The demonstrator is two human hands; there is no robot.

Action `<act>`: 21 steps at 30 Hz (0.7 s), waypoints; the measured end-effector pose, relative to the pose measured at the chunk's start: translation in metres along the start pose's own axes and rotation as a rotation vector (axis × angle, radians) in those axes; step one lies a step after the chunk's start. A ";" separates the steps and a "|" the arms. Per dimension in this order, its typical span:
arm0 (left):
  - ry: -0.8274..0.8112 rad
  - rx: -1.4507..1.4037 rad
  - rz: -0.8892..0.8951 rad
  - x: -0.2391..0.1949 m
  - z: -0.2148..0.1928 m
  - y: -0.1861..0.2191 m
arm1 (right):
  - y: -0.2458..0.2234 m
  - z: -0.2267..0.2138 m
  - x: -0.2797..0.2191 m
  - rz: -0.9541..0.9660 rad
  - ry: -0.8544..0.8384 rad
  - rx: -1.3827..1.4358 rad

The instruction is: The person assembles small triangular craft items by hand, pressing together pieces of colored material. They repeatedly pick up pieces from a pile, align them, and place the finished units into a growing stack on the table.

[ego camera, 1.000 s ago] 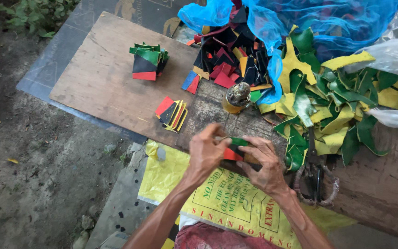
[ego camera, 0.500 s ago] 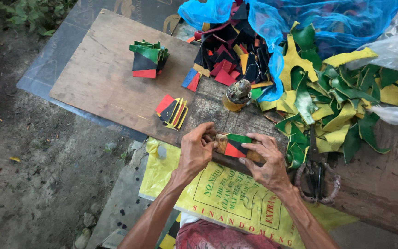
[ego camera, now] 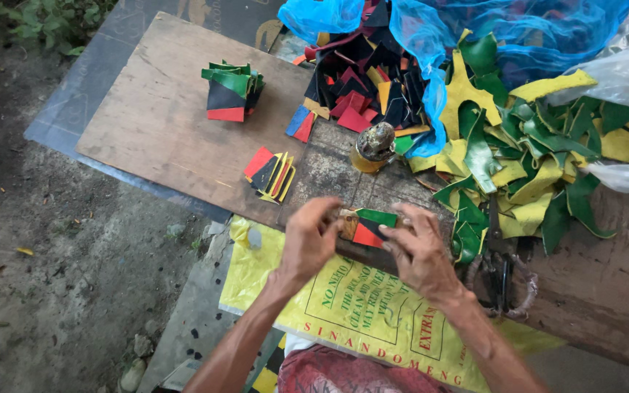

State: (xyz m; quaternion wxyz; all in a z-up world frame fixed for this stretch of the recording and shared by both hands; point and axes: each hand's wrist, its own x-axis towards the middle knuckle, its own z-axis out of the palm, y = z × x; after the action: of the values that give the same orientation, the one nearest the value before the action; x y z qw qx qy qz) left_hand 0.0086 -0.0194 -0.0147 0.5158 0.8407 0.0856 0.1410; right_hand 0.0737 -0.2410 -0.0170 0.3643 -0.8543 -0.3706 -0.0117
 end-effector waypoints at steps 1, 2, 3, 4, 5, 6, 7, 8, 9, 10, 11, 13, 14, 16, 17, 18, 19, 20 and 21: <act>0.016 0.093 0.166 -0.005 0.002 0.002 | -0.002 0.000 0.000 -0.065 0.025 -0.056; 0.028 0.185 0.331 -0.012 0.005 0.004 | -0.003 -0.001 -0.001 -0.130 0.050 -0.112; 0.038 0.277 0.497 -0.017 0.008 0.006 | -0.004 -0.001 -0.001 -0.122 0.045 -0.098; -0.062 0.305 0.451 -0.023 0.010 0.009 | -0.005 -0.002 -0.001 -0.117 0.038 -0.083; -0.163 0.333 0.404 -0.027 0.012 0.011 | -0.007 -0.002 -0.001 -0.112 0.031 -0.068; -0.264 0.358 0.358 -0.028 0.015 0.014 | -0.008 -0.003 0.000 -0.104 0.029 -0.057; -0.354 0.438 0.313 -0.030 0.016 0.017 | -0.009 -0.003 0.000 -0.095 0.027 -0.046; -0.444 0.518 0.268 -0.030 0.017 0.021 | -0.009 -0.004 0.000 -0.086 0.028 -0.036; -0.534 0.597 0.222 -0.031 0.018 0.025 | -0.009 -0.004 0.001 -0.072 0.034 -0.025; -0.581 0.643 0.232 -0.031 0.019 0.029 | -0.009 -0.004 0.001 -0.058 0.037 -0.012; -0.628 0.690 0.242 -0.031 0.021 0.034 | -0.010 -0.004 0.001 -0.044 0.041 0.000; -0.639 0.710 0.254 -0.029 0.021 0.041 | -0.010 -0.005 0.003 -0.014 0.036 0.018; -0.607 0.680 0.261 -0.028 0.022 0.044 | -0.008 -0.006 0.003 0.003 0.036 0.024; -0.609 0.678 0.243 -0.027 0.025 0.051 | -0.005 -0.006 0.003 0.261 0.022 0.168; -0.645 0.705 0.217 -0.027 0.027 0.053 | -0.003 -0.006 0.003 0.391 0.014 0.240; -0.680 0.732 0.188 -0.029 0.028 0.055 | -0.001 -0.006 0.003 0.380 0.044 0.293; -0.684 0.731 0.193 -0.031 0.028 0.055 | 0.003 -0.006 0.006 0.369 0.074 0.346; -0.685 0.730 0.199 -0.032 0.028 0.055 | 0.006 -0.007 0.010 0.355 0.105 0.398; -0.686 0.730 0.205 -0.032 0.029 0.053 | 0.007 -0.008 0.011 0.341 0.079 0.378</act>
State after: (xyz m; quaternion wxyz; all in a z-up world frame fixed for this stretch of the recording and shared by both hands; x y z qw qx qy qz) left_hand -0.0126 -0.0774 0.0154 0.1704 0.9680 -0.1278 -0.1325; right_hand 0.0884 -0.2426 -0.0124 0.5281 -0.8202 -0.2023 0.0861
